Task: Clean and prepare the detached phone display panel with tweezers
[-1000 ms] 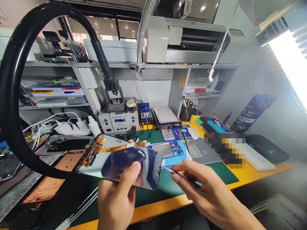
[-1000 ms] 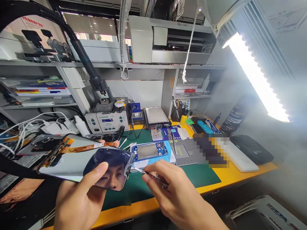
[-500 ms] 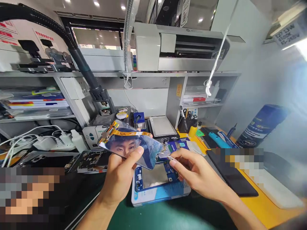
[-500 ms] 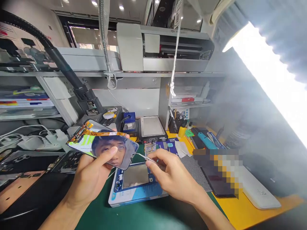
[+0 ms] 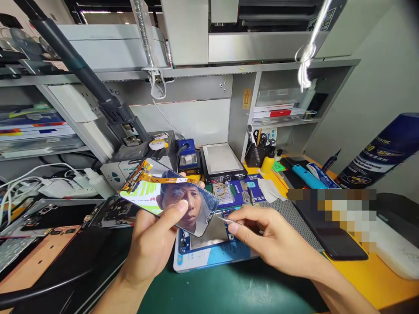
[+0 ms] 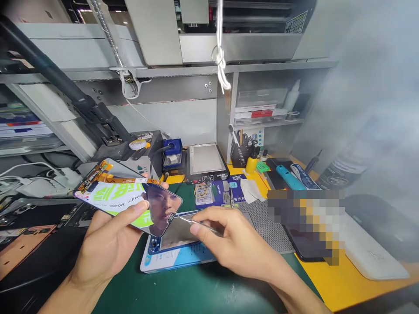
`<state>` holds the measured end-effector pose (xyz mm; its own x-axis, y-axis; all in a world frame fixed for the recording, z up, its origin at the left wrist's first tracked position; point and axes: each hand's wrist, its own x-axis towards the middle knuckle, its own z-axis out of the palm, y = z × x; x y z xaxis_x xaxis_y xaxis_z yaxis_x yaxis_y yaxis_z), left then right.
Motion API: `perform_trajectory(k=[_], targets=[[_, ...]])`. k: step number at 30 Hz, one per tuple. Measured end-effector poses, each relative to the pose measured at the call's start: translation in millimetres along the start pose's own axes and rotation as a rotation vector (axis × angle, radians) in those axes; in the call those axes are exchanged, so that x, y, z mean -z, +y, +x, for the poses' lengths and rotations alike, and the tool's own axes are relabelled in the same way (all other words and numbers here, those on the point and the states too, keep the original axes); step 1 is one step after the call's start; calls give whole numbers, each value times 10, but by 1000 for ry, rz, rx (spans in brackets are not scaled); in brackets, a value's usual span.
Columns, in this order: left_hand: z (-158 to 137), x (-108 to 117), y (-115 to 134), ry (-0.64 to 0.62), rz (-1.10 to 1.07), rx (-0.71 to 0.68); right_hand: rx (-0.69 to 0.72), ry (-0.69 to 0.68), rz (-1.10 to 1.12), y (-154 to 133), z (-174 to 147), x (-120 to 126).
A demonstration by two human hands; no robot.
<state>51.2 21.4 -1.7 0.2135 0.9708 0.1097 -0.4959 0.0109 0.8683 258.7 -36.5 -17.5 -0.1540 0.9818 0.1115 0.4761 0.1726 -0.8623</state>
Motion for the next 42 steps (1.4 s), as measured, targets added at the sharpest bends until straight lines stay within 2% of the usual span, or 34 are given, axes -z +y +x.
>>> perform_trajectory(k=[3,9,13,17,25,36,42], targets=[[-2,12,20,1,33,12,-12,-26,13,15,10,-18],[8,59,34,-22,101,1,51,-4,-182,-1,30,-27],[-2,49,40,-8,119,-3,-46,-2,-33,21,13,-52],[-18,34,47,-4,132,-5,-168,-87,190,66,1,-89],[-9,82,39,-21,89,21,-40,-11,53,5,21,-67],[-36,-2,35,2,49,24,-103,-48,225,54,-25,-95],[-20,67,16,-11,44,-3,-127,-71,233,28,-20,-71]])
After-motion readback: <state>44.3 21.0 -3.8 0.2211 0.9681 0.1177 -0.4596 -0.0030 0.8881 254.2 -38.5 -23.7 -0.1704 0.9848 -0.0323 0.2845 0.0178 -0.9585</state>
